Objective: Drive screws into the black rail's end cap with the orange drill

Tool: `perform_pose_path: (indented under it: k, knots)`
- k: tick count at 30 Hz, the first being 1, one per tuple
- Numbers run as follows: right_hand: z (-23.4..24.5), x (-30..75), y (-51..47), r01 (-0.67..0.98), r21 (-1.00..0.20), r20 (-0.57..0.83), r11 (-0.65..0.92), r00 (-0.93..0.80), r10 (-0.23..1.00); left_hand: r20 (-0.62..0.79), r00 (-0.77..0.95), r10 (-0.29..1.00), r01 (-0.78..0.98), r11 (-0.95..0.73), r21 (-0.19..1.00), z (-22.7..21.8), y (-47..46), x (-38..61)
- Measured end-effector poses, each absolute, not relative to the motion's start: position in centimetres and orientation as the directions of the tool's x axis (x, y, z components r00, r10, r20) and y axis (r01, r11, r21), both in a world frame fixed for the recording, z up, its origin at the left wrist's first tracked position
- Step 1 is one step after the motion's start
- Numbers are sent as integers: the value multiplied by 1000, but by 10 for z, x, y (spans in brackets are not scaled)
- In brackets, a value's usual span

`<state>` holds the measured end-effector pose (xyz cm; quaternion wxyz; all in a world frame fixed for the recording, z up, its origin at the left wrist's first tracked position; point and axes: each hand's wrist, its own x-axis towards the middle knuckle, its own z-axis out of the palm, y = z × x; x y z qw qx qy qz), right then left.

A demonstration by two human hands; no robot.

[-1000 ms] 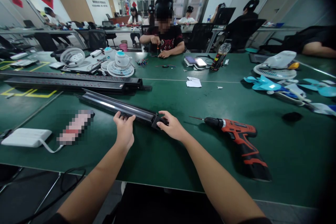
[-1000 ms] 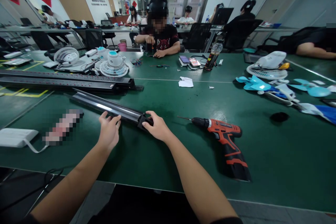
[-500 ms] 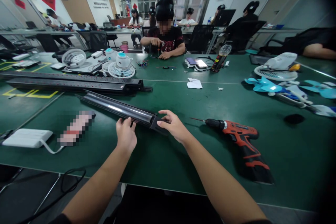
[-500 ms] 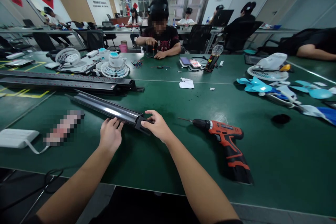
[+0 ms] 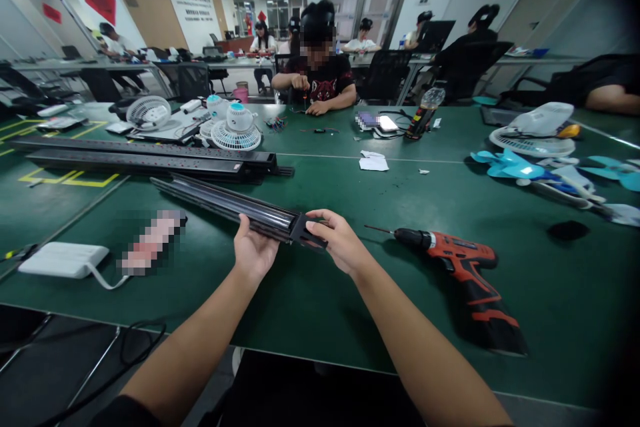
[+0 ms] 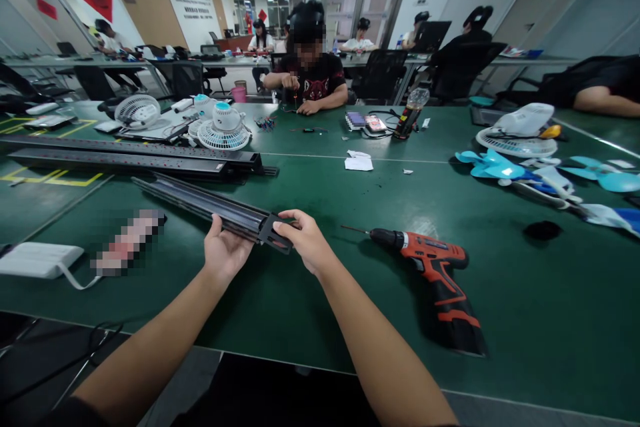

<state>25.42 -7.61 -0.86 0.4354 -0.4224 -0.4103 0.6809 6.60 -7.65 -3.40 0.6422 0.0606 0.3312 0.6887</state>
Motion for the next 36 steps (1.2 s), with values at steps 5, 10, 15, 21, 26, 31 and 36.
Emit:
perform_pose_path:
  k: [5,10,15,21,26,31,36]
  knots:
    - [-6,262,-75,-281,-911,-223,-303,-282,933,-384,-201,901,-834,48,549,-31,-72,68]
    - [-5,268,-71,-250,-898,-288,-363,-291,912,-419,-158,894,-840,100,532,-29,-64,70]
    - [-4,272,-66,-185,-891,-359,-414,-271,893,-441,-165,882,-833,114,541,-33,-55,76]
    - [-8,278,-59,-174,-891,-375,-420,-240,896,-471,-193,861,-803,137,580,-36,-52,78]
    - [-10,278,-54,-181,-895,-363,-407,-236,902,-485,-184,855,-789,166,592,-34,-52,76]
    - [-8,279,-57,-196,-900,-347,-389,-219,912,-508,-177,843,-783,192,591,-34,-51,76]
    - [-3,281,-61,-147,-936,-284,-320,-224,932,-496,-183,849,-767,193,612,-33,-51,77]
